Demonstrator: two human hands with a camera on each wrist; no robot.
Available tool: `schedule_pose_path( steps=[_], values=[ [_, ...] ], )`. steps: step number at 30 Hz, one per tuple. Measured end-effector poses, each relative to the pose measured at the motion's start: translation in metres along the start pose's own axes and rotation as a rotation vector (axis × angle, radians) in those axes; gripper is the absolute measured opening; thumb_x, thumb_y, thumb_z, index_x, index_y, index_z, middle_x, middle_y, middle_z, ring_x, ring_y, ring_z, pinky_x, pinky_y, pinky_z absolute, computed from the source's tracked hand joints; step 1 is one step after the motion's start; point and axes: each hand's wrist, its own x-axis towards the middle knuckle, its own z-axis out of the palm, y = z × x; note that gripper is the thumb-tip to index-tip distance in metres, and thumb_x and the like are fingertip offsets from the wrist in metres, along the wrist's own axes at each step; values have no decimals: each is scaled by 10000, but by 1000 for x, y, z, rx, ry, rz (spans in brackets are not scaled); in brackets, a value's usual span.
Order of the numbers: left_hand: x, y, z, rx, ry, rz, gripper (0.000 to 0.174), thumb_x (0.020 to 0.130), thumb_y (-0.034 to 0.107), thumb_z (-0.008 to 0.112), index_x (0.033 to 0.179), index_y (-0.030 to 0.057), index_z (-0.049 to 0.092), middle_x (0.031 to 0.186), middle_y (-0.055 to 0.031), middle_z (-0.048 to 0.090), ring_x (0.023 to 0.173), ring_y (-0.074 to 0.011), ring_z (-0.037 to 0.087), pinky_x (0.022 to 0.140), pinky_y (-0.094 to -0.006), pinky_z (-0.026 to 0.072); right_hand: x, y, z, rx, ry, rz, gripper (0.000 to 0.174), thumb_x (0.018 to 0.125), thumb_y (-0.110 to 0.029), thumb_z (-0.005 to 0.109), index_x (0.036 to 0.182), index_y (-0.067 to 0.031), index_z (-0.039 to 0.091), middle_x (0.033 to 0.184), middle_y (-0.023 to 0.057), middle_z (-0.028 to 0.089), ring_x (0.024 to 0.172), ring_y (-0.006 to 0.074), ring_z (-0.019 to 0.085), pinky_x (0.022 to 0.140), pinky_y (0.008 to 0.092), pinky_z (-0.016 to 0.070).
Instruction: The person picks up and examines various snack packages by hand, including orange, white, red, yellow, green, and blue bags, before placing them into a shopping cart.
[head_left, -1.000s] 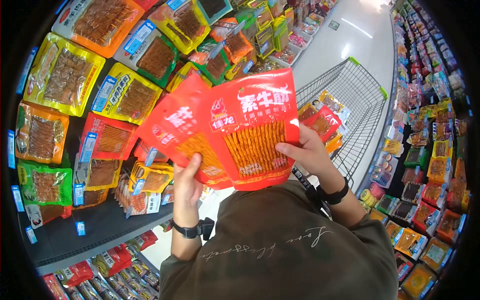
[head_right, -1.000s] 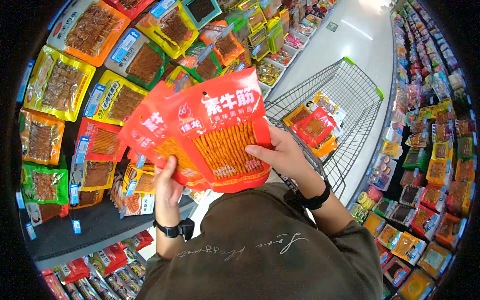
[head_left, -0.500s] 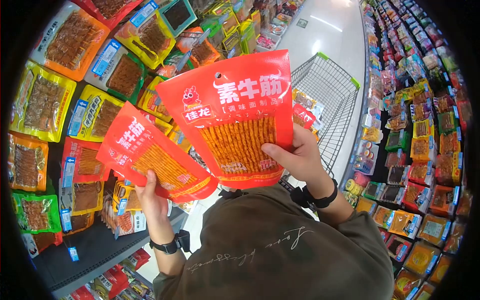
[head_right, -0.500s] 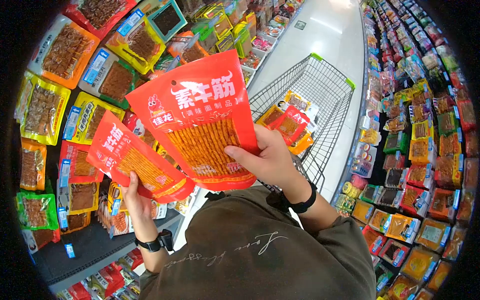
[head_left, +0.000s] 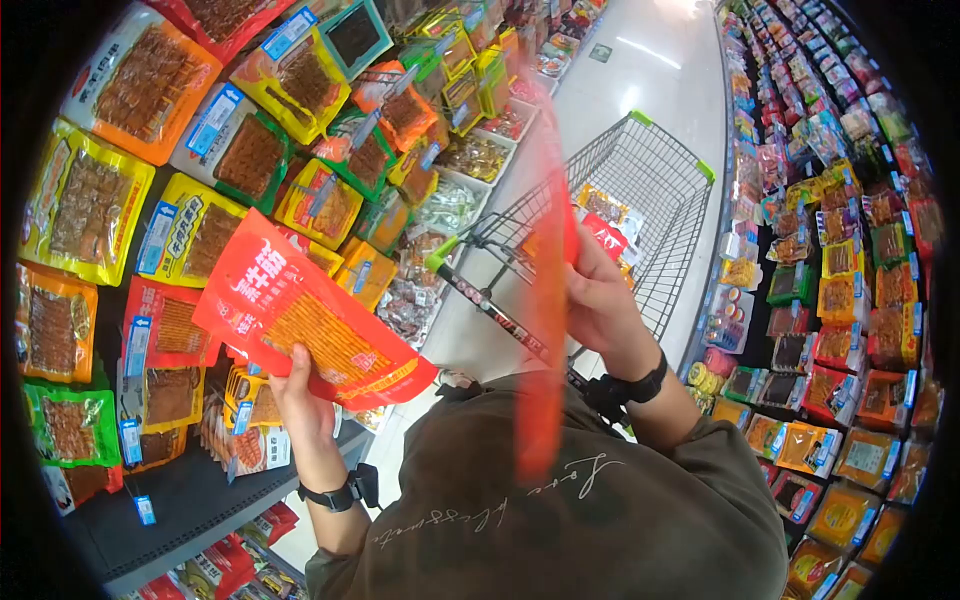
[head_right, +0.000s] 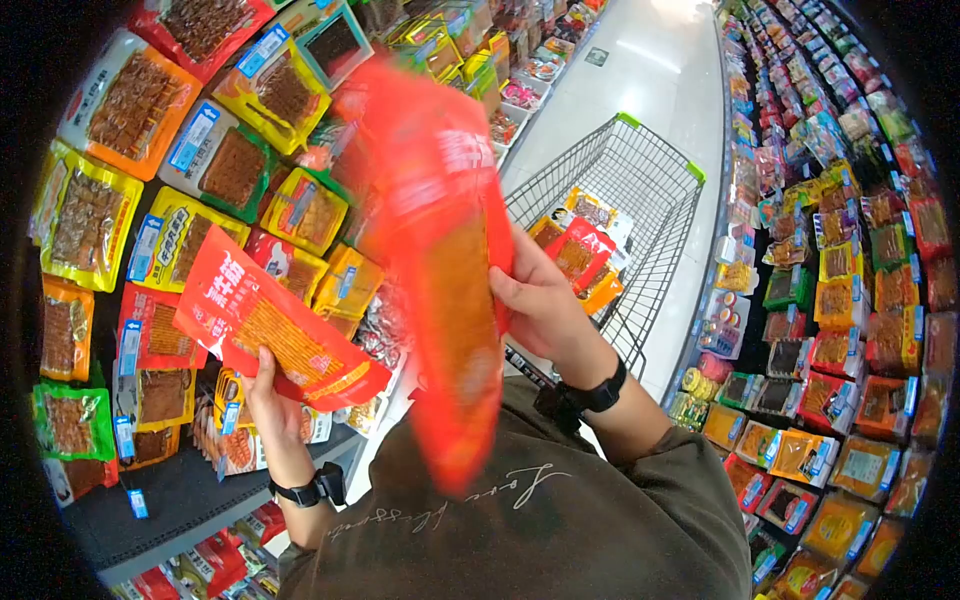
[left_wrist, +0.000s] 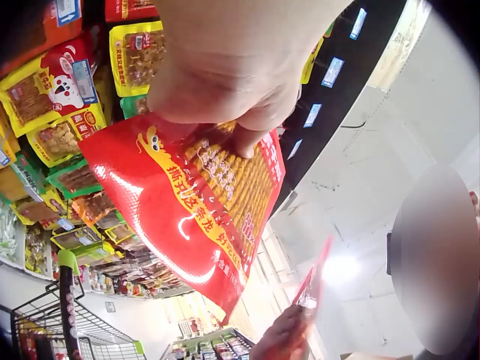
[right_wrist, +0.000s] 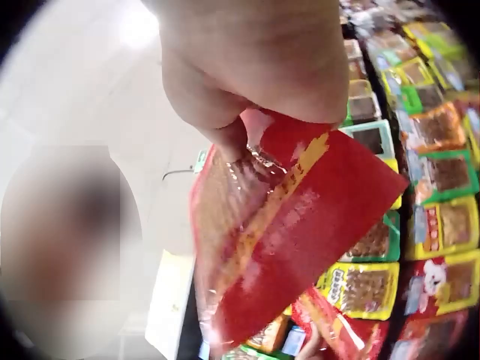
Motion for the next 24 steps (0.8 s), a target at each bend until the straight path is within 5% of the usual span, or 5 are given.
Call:
schedule_pose_path(
  steps=[1, 10, 20, 23, 24],
  values=[
    [1, 0, -3, 5, -6, 1, 449, 989, 70, 627, 1409, 29, 477, 1370, -89, 585, 1259, -209, 558, 1105, -393, 409, -2, -8, -1, 175, -72, 150, 570, 1034, -238, 543, 1511, 6, 349, 868, 14, 517, 734, 120, 538, 702, 269, 502],
    [2, -4, -10, 27, -28, -8, 552, 972, 116, 668, 1467, 62, 428, 1423, -83, 541, 1303, -217, 520, 1138, -419, 376, 0, -5, -20, 931, -301, 380, 703, 1033, -275, 499, 1609, -45, 169, 805, 41, 457, 574, 77, 411, 491, 200, 369],
    [0, -4, -7, 42, -18, 2, 541, 975, 103, 657, 1463, 49, 430, 1424, -88, 538, 1301, -215, 520, 1139, -412, 375, 7, 0, -35, 844, -371, 360, 732, 1045, -422, 455, 1607, -47, 174, 862, 93, 490, 618, 130, 454, 548, 258, 386],
    [-1, -3, -8, 33, -18, -14, 521, 978, 105, 657, 1449, 36, 445, 1403, -91, 559, 1281, -212, 536, 1123, -402, 388, 22, 3, -42, 565, -604, 247, 675, 1054, -330, 479, 1591, -26, 207, 1074, 126, 580, 822, 192, 589, 714, 321, 500],
    [-1, -3, -8, 34, -41, -35, 510, 979, 105, 656, 1442, 33, 453, 1391, -92, 570, 1271, -211, 544, 1115, -396, 394, 11, -1, -32, 146, -259, 108, 644, 1051, -260, 497, 1582, -24, 222, 1214, 131, 560, 1001, 204, 579, 858, 341, 483]
  ],
)
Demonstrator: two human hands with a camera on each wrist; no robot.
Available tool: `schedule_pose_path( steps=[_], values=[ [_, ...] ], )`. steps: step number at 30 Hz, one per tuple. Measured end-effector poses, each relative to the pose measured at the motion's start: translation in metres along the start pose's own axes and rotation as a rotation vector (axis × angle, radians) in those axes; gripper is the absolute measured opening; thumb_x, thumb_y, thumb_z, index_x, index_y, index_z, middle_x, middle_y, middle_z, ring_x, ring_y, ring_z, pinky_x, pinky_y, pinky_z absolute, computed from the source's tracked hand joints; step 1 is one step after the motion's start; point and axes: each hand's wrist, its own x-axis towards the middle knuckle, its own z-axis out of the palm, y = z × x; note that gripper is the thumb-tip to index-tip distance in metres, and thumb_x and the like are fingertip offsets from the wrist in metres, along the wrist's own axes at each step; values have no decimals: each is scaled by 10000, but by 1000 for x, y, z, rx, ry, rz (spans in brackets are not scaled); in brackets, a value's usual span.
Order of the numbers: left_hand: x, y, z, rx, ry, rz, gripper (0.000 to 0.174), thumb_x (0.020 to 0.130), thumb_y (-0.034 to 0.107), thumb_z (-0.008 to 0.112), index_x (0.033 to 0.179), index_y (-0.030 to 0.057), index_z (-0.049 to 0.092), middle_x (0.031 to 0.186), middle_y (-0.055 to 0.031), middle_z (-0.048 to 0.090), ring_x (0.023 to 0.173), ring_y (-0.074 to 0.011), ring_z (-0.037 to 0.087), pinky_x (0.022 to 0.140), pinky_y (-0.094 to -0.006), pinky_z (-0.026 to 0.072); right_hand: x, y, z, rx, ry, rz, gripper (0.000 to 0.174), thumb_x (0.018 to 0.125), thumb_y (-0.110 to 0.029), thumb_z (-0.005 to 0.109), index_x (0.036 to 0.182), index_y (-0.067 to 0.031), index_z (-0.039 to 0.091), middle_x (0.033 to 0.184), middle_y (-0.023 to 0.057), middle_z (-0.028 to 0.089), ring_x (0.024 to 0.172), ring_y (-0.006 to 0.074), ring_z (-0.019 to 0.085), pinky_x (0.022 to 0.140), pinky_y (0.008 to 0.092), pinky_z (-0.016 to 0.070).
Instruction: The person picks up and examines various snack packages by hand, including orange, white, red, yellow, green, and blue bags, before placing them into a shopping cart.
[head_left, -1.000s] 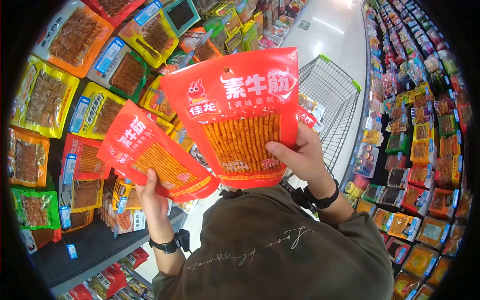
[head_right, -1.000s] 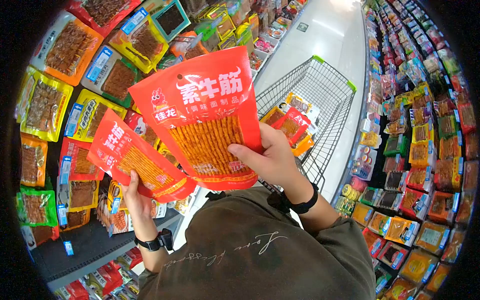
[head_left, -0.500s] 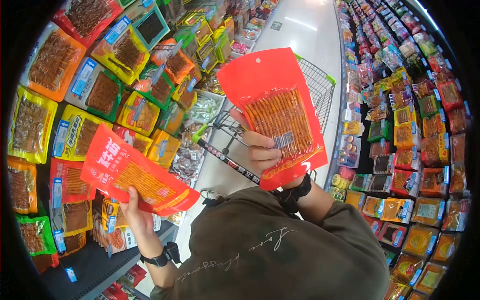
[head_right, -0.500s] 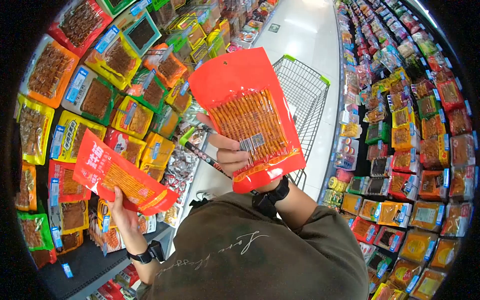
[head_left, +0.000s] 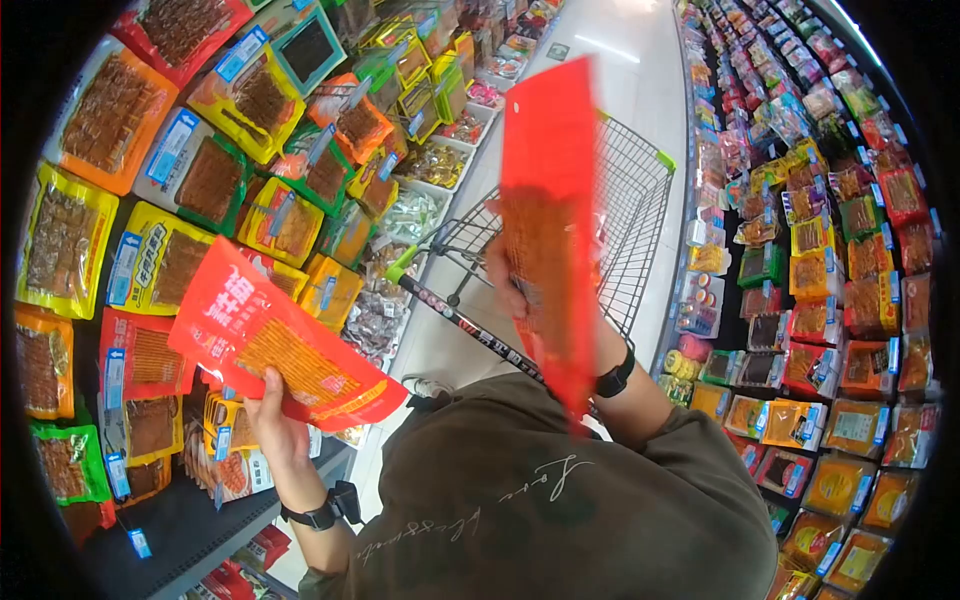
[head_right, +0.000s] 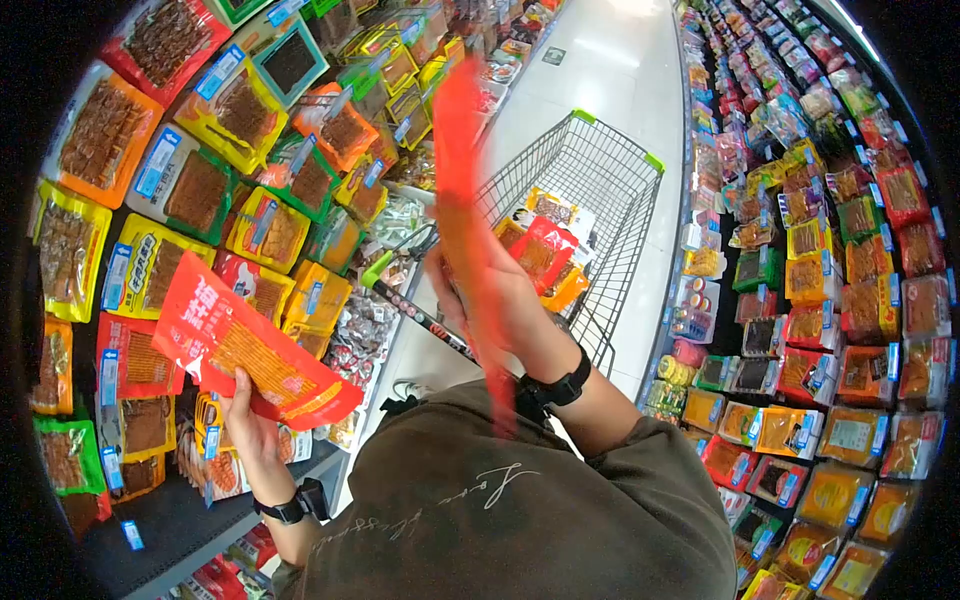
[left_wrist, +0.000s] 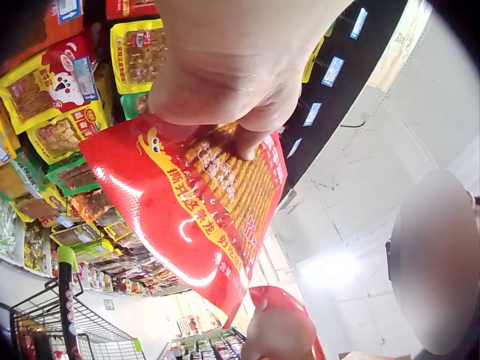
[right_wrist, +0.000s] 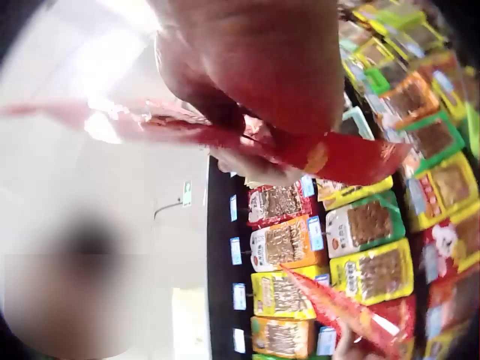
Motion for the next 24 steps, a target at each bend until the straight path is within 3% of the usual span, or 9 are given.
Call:
schedule_pose_path(
  steps=[1, 2, 9, 16, 24],
  values=[
    [0, 1, 1, 0, -22, -20, 500, 981, 105, 656, 1435, 29, 462, 1379, -92, 581, 1261, -209, 551, 1106, -390, 399, -4, -1, 11, -415, 359, -111, 619, 1047, -191, 515, 1574, -22, 237, 1353, 137, 541, 1181, 216, 569, 1003, 361, 466],
    [0, 1, 2, 9, -34, -12, 494, 980, 111, 662, 1428, 31, 470, 1368, -90, 589, 1253, -208, 558, 1095, -383, 406, 0, 0, 21, -414, 434, -205, 574, 1023, -70, 543, 1533, -6, 288, 1476, 110, 466, 1377, 173, 425, 1153, 343, 333],
    [0, -1, 0, -8, -56, -46, 478, 985, 102, 652, 1421, 23, 474, 1380, -98, 585, 1266, -219, 554, 1097, -392, 411, 1, 3, 6, -983, 435, -379, 487, 1012, -12, 543, 1453, 40, 343, 1409, 144, 516, 1314, 188, 489, 1123, 355, 376],
    [-2, 1, 2, -25, -52, -57, 462, 988, 84, 639, 1417, 22, 479, 1380, -103, 586, 1261, -230, 562, 1098, -399, 414, 1, 5, 8, -1067, 470, -454, 438, 1000, 9, 556, 1407, 49, 398, 1317, 149, 586, 1236, 186, 561, 1068, 342, 436],
    [0, -3, 4, 3, -31, -61, 458, 987, 87, 642, 1412, 23, 485, 1374, -98, 591, 1255, -221, 563, 1094, -394, 417, -12, 1, -29, -1031, 638, -342, 355, 994, -26, 600, 1324, 45, 491, 1282, 137, 631, 1170, 171, 603, 1002, 324, 481]
  ],
)
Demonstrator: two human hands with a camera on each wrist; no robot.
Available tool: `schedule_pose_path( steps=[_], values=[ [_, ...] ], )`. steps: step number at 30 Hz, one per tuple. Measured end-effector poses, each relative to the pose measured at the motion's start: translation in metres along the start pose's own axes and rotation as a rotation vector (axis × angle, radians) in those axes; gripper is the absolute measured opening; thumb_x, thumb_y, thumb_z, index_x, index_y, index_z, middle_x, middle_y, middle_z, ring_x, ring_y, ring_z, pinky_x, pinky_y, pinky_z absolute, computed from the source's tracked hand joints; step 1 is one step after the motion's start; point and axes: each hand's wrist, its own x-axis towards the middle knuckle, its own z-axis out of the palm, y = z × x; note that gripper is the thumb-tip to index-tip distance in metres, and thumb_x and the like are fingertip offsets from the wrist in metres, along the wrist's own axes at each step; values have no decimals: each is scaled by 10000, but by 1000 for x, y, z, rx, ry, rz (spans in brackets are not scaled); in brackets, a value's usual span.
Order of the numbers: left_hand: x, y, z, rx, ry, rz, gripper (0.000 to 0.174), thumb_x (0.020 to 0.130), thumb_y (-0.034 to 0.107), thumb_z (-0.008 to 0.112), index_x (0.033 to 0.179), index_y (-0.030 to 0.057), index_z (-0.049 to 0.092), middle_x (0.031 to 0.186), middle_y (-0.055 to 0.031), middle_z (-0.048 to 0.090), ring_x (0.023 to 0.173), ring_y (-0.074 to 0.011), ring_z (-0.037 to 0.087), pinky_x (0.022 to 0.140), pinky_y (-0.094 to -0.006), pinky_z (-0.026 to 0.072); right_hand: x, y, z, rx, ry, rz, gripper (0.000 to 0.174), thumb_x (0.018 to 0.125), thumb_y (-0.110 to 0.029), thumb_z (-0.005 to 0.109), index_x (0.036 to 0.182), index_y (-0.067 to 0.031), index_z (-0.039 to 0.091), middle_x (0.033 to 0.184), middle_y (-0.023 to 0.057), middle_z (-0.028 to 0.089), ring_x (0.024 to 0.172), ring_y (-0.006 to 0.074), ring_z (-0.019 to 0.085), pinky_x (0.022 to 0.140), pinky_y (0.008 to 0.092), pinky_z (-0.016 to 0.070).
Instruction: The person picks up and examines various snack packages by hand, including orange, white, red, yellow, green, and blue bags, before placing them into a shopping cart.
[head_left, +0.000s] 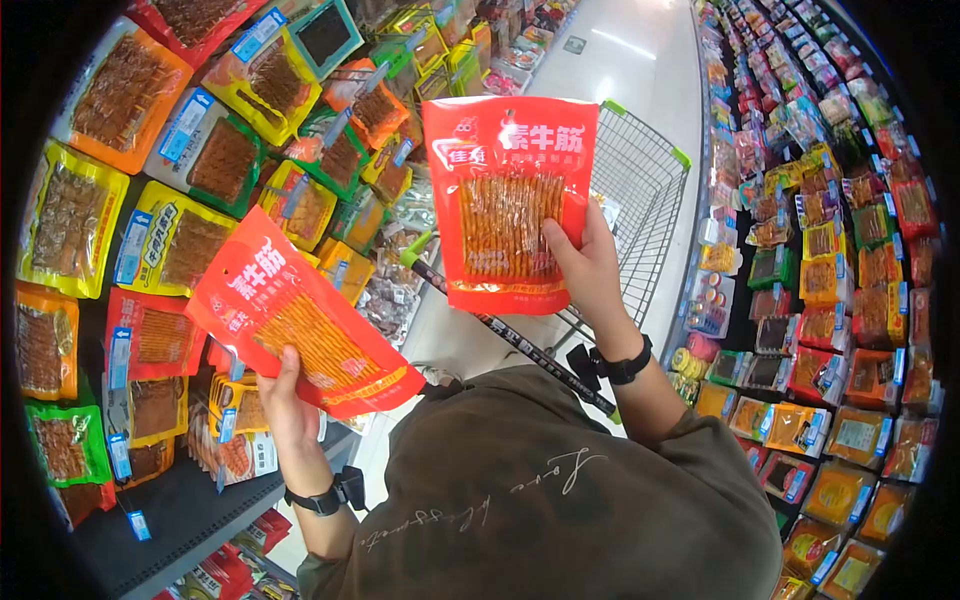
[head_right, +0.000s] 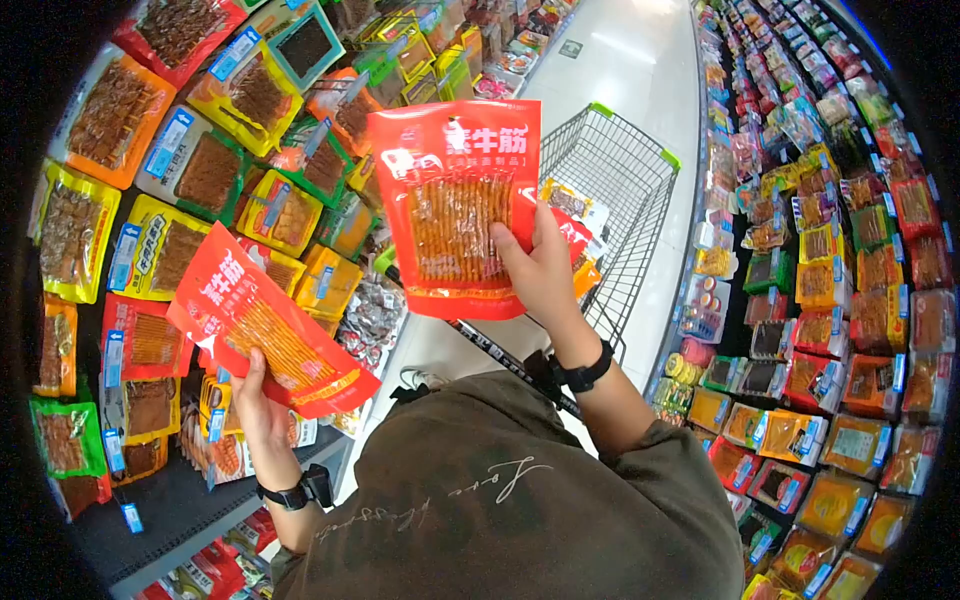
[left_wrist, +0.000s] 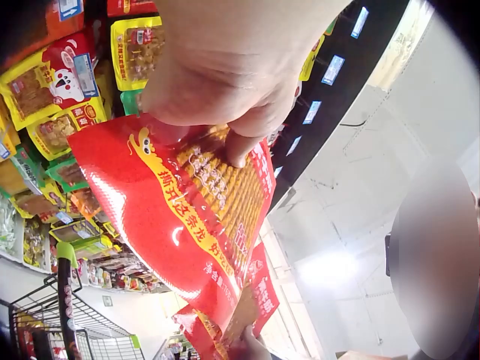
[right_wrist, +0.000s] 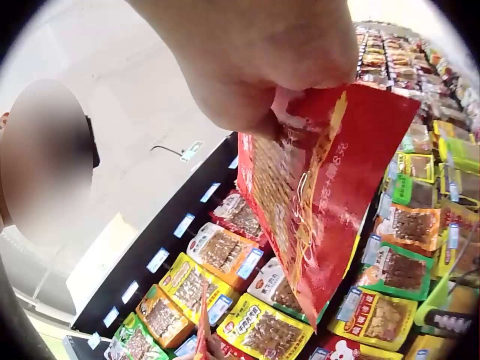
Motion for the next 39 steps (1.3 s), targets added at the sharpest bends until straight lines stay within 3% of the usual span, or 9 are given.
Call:
schedule_pose_path(
  steps=[7, 14, 17, 18, 20, 24, 31, 35, 39],
  values=[
    [1, -2, 0, 12, 60, -59, 456, 978, 107, 662, 1397, 27, 500, 1363, -93, 597, 1249, -211, 563, 1088, -386, 419, -13, 78, -72, 126, 285, 407, 297, 1023, -71, 568, 1305, -5, 501, 1230, 99, 646, 1084, 183, 641, 885, 328, 549],
    [4, -10, 9, -11, 89, -80, 440, 963, 88, 673, 1373, 24, 526, 1323, -87, 631, 1222, -201, 588, 1069, -371, 436, 0, 120, -147, 175, 365, 304, 292, 1029, -76, 566, 1305, -5, 501, 1275, 120, 638, 1110, 230, 648, 942, 363, 549],
    [4, -7, 22, 39, -21, -97, 419, 985, 88, 631, 1385, 20, 527, 1353, -98, 619, 1230, -205, 596, 1064, -377, 460, 11, 129, -167, -176, 485, 735, 682, 966, -362, 685, 1455, 28, 414, 1398, 259, 531, 1188, 298, 619, 1006, 400, 510],
    [4, -8, 26, 26, -38, -83, 404, 987, 87, 628, 1373, 15, 536, 1344, -101, 625, 1221, -209, 603, 1057, -378, 465, 11, 146, -183, -185, 473, 733, 682, 966, -362, 685, 1455, 28, 414, 1398, 259, 531, 1188, 298, 619, 1006, 400, 510],
    [3, -6, 34, 12, -75, -103, 373, 986, 92, 631, 1341, 4, 556, 1318, -97, 640, 1197, -214, 620, 1049, -373, 469, 12, 206, -219, -854, 527, 741, 892, 925, -473, 693, 1522, 70, 313, 1480, 347, 414, 1329, 369, 516, 1091, 421, 436],
    [3, -26, 44, 8, -159, -177, 365, 966, 101, 680, 1307, 14, 584, 1252, -78, 673, 1126, -173, 643, 979, -341, 506, 5, 153, -142, -683, 273, 459, 856, 958, -426, 659, 1525, 100, 291, 1543, 326, 358, 1440, 375, 387, 1153, 406, 349],
    [-5, -31, 83, -2, -301, -143, 379, 987, 110, 657, 1339, 0, 569, 1277, -66, 662, 1161, -165, 618, 1007, -350, 490, -31, 35, 19, 496, -505, 551, 476, 1030, -198, 586, 1452, -11, 471, 1381, 115, 578, 1254, 159, 548, 1034, 351, 469],
    [-13, -29, 91, -21, -404, -216, 381, 1002, 140, 643, 1349, 2, 567, 1301, -70, 649, 1169, -165, 610, 1012, -354, 488, -46, -13, 53, 186, -619, 483, 411, 989, -104, 641, 1369, 8, 531, 1273, 88, 641, 1122, 125, 608, 954, 307, 502],
    [-13, -34, 84, 157, -389, -149, 332, 992, 152, 667, 1284, 3, 620, 1224, -53, 685, 1092, -126, 632, 957, -318, 510, -48, -36, 54, 29, -451, 395, 254, 964, -25, 646, 1211, 30, 612, 987, 22, 694, 864, 83, 635, 794, 262, 519]
  ],
)
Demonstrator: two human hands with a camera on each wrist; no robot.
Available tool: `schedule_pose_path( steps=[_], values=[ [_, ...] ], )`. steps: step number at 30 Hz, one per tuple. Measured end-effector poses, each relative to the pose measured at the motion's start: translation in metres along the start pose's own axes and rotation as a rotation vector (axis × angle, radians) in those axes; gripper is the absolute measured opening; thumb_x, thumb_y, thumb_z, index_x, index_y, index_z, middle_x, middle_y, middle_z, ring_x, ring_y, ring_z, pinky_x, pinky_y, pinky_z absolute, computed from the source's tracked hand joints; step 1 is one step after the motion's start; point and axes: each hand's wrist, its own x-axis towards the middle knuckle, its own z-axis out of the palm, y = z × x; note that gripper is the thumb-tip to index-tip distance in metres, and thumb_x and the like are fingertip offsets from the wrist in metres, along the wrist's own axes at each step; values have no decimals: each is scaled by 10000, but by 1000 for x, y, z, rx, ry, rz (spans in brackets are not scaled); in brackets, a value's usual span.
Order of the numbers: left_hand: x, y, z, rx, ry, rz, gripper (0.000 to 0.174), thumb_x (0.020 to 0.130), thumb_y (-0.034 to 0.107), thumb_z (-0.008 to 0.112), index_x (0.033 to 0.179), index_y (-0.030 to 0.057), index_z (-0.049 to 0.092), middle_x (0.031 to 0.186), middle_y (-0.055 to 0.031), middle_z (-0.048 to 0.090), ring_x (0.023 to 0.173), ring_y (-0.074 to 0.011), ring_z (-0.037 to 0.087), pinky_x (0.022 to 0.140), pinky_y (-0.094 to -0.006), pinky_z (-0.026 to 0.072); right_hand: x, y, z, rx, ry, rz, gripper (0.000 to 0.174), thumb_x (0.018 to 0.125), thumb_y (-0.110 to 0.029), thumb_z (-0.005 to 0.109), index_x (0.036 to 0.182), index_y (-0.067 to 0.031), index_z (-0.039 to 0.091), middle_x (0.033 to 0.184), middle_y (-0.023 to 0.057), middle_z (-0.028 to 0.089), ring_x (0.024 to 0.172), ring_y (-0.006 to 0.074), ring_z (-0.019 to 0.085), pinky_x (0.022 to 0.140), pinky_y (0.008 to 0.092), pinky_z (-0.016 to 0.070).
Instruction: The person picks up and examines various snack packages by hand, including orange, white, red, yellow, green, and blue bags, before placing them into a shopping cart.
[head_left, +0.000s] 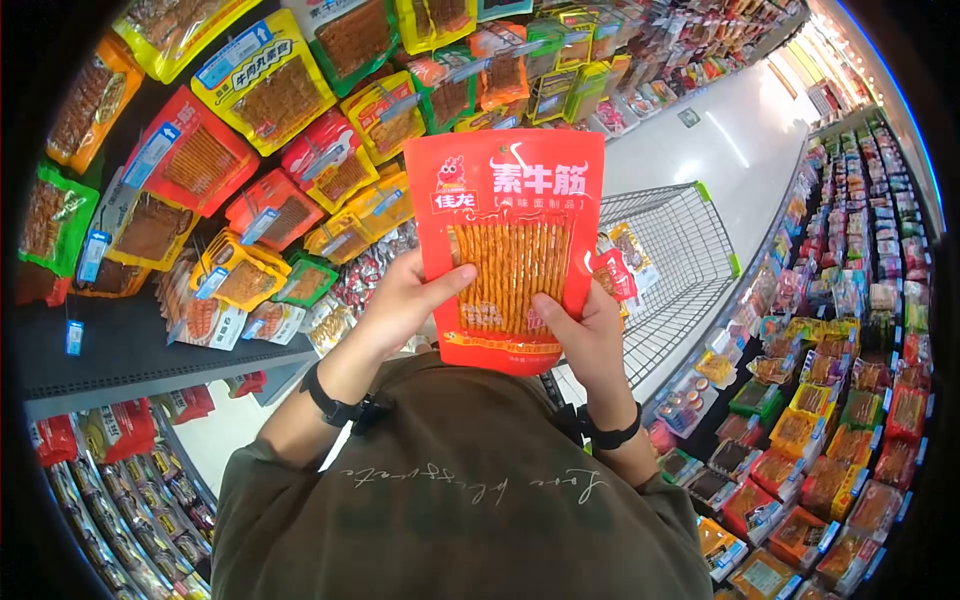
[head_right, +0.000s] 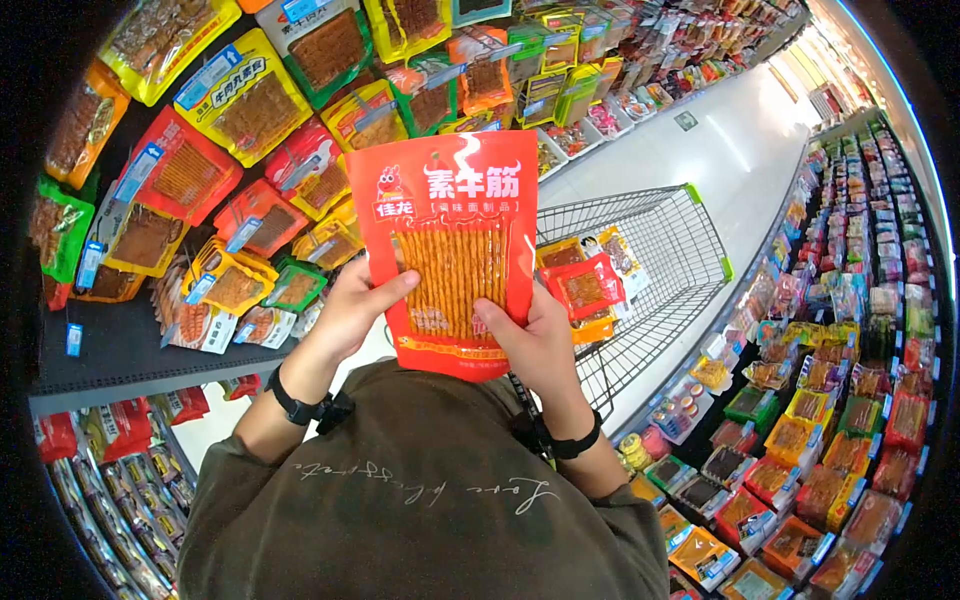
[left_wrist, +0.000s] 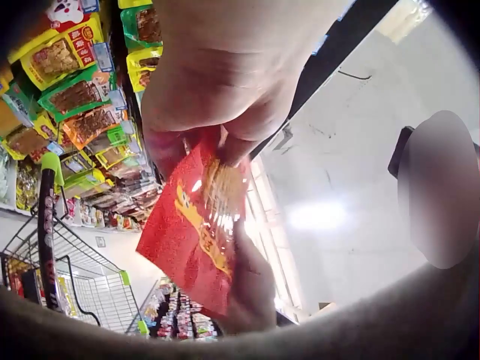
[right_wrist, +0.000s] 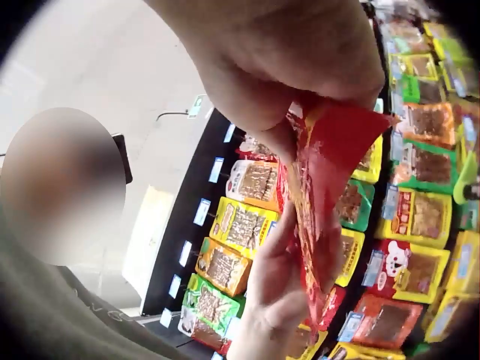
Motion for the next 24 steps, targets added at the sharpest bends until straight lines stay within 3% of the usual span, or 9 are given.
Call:
schedule_pose_path(
  steps=[6, 13, 16, 18, 19, 20, 21, 22, 24],
  values=[
    [-6, 1, -3, 90, 46, 48, 224, 956, 104, 708, 1154, 3, 678, 1091, -12, 711, 985, -77, 625, 880, -282, 510, -8, -3, -5, -31, -10, -32, 204, 961, -20, 647, 1157, 32, 621, 951, 24, 690, 849, 84, 633, 770, 262, 515],
    [-9, -2, -7, 151, 35, 28, 229, 936, 90, 729, 1141, -3, 688, 1056, -8, 713, 971, -82, 626, 864, -279, 512, -11, 4, -14, -26, -56, -54, 179, 959, -36, 664, 1122, 22, 620, 905, 27, 691, 851, 85, 637, 773, 262, 513],
    [-8, -6, -7, 218, 0, 55, 249, 969, 151, 705, 1160, -7, 678, 1087, -14, 702, 965, -75, 620, 858, -268, 505, -12, 6, -18, -28, -54, -78, 241, 975, -65, 655, 1194, 19, 601, 996, 29, 686, 893, 91, 640, 794, 266, 515],
    [-3, -10, -3, 140, -11, 184, 381, 1027, 319, 624, 1231, -2, 633, 1161, -32, 685, 961, -83, 629, 827, -268, 518, -9, 11, -25, -32, -38, -101, 286, 990, -92, 643, 1248, 16, 581, 1070, 32, 682, 919, 96, 643, 807, 270, 517],
    [-4, -6, 0, 59, 31, 104, 617, 1046, 546, 462, 1307, -3, 569, 1148, -61, 675, 926, -121, 652, 781, -288, 545, -6, 18, -32, 300, -28, -16, 334, 1008, -133, 622, 1300, 12, 546, 1151, 27, 658, 921, 106, 645, 819, 276, 520],
    [-4, 4, -1, -31, -56, 19, 771, 1024, 674, 324, 1319, -4, 544, 1054, -85, 670, 869, -168, 659, 740, -317, 565, -4, 21, -39, 632, -18, 65, 383, 1027, -174, 600, 1351, 8, 511, 1231, 23, 635, 924, 117, 647, 832, 282, 524],
    [-2, 9, 1, -65, -14, 6, 790, 1023, 686, 283, 1291, -7, 554, 1018, -91, 661, 838, -175, 654, 734, -321, 565, -2, 3, -35, 748, 54, 122, 440, 1042, -245, 559, 1396, 0, 468, 1157, 9, 619, 832, 126, 639, 759, 272, 517],
    [0, 11, 1, -101, 26, -6, 813, 1022, 698, 242, 1263, -9, 563, 982, -97, 652, 807, -183, 649, 727, -325, 566, 3, 10, -47, 749, 76, 107, 440, 1042, -245, 559, 1396, 0, 468, 1157, 9, 619, 832, 126, 639, 759, 272, 517],
    [3, 4, -8, -167, 107, -28, 719, 1050, 642, 248, 1151, 16, 587, 943, -79, 651, 778, -177, 648, 706, -316, 559, 12, 36, -78, 1625, -677, 78, 467, 1031, -249, 548, 1419, -5, 461, 948, 17, 576, 719, 117, 596, 687, 252, 476]
  ],
)
